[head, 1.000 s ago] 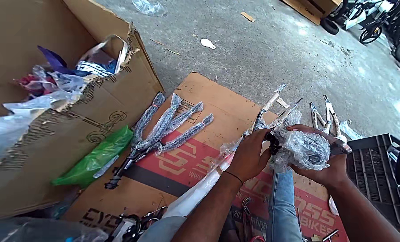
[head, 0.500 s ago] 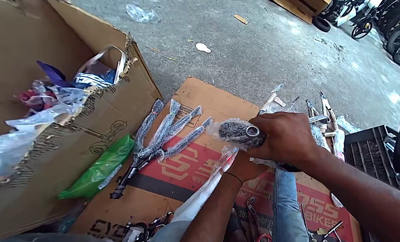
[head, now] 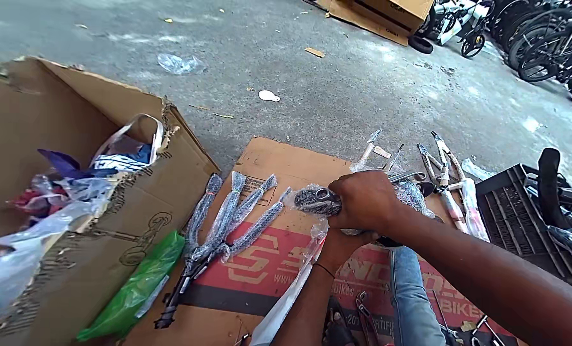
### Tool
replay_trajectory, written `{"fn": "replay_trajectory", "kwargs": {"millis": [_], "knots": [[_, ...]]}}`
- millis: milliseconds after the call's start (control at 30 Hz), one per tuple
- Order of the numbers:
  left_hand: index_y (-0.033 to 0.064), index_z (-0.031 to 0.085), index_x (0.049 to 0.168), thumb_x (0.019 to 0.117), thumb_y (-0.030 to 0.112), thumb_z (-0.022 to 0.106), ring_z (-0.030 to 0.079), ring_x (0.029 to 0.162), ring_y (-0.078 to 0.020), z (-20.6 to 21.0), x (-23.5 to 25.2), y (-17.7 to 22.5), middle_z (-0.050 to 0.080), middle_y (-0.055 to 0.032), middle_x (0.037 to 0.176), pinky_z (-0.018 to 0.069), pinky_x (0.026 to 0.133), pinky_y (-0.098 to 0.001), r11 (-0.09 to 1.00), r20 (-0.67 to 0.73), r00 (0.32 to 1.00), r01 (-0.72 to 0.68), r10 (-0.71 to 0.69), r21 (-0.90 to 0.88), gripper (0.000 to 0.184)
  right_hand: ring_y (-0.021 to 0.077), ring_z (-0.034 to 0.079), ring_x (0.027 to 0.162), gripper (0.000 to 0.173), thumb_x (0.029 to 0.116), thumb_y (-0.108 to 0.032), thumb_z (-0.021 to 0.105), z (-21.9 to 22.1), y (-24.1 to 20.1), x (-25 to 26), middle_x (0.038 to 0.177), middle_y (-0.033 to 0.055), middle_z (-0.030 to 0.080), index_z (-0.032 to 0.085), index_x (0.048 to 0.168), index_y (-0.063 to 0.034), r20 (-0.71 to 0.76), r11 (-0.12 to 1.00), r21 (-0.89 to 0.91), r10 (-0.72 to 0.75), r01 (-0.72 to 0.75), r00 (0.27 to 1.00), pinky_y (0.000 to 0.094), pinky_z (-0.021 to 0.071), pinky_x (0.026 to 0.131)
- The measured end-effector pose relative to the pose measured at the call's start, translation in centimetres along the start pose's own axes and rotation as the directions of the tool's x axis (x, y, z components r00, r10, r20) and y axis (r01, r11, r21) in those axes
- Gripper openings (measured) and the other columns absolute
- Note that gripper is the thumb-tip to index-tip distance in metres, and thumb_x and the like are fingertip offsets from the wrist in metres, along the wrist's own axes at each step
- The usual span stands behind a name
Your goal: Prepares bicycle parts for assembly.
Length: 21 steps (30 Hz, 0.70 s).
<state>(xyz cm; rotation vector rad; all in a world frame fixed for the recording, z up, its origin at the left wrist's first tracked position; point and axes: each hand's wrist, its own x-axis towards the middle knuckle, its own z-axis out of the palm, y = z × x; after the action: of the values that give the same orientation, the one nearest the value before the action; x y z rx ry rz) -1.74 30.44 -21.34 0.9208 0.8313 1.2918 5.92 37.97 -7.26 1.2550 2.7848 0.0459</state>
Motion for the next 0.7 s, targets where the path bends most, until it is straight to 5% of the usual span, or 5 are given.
{"fn": "replay_trajectory", "kwargs": {"millis": [267, 400, 500, 567, 700], "knots": [[0.0060, 0.068, 0.106, 0.0610, 0.005, 0.091, 0.071, 0.090, -0.0136, 0.3, -0.4, -1.0, 0.073, -0.0055, 0.097, 0.0613, 0.085, -0.0341, 0.894, -0.276, 0.960, -0.092, -0.036, -0.439, 0.050, 0.0220, 0.065, 0.067, 0.046, 0.0754, -0.062, 0.071, 0.6, -0.5, 1.3, 0.075, 0.0019, 0.065, 0.067, 0.080, -0.0157, -0.032, 0.991, 0.042, -0.129, 0.130, 0.991, 0.0462, 0.0472, 0.052], [0.0013, 0.057, 0.112, 0.0614, -0.011, 0.083, 0.072, 0.090, -0.0226, -0.1, -0.6, -0.8, 0.071, -0.0147, 0.098, 0.0620, 0.084, -0.0436, 0.755, -0.360, 0.928, -0.168, -0.097, -0.634, 0.058, 0.0198, 0.065, 0.065, 0.051, 0.0803, -0.064, 0.071, 1.6, -0.1, 0.6, 0.087, 0.0029, 0.069, 0.073, 0.092, -0.0151, -0.351, 0.965, 0.161, -0.139, 0.206, 0.926, 0.0421, 0.0497, 0.050], [-0.0009, 0.049, 0.129, 0.0711, -0.016, 0.076, 0.071, 0.095, -0.0265, 0.1, -0.2, 0.4, 0.068, -0.0191, 0.108, 0.0621, 0.086, -0.0470, 0.809, -0.416, 0.902, -0.157, -0.116, -0.566, 0.066, 0.0239, 0.067, 0.070, 0.049, 0.0798, -0.043, 0.078, 0.5, 1.5, -3.1, 0.134, 0.0112, 0.063, 0.073, 0.119, -0.0143, -0.506, 0.975, 0.182, 0.202, -0.125, 0.839, 0.0429, 0.0542, 0.052], [-0.0014, 0.049, 0.131, 0.0789, -0.015, 0.072, 0.071, 0.097, -0.0268, -0.3, 0.0, 0.8, 0.068, -0.0191, 0.111, 0.0618, 0.088, -0.0466, 0.845, -0.458, 0.883, -0.163, -0.105, -0.509, 0.058, 0.0247, 0.066, 0.067, 0.072, 0.0805, -0.060, 0.075, -0.4, 3.0, -6.2, 0.144, 0.0127, 0.056, 0.065, 0.135, -0.0150, -0.423, 0.858, 0.253, 0.513, -0.447, 0.747, 0.0449, 0.0530, 0.051], [-0.0006, 0.048, 0.133, 0.0854, -0.013, 0.068, 0.069, 0.104, -0.0262, -0.5, 0.1, 0.4, 0.066, -0.0188, 0.117, 0.0599, 0.093, -0.0463, 0.877, -0.495, 0.866, -0.182, -0.071, -0.444, 0.053, 0.0353, 0.069, 0.087, 0.092, 0.0791, -0.086, 0.057, 0.3, 3.9, -8.6, 0.117, 0.0142, 0.069, 0.062, 0.137, -0.0144, 0.058, 0.516, 0.519, 0.774, -0.681, 0.631, 0.0610, 0.0548, 0.071]]}}
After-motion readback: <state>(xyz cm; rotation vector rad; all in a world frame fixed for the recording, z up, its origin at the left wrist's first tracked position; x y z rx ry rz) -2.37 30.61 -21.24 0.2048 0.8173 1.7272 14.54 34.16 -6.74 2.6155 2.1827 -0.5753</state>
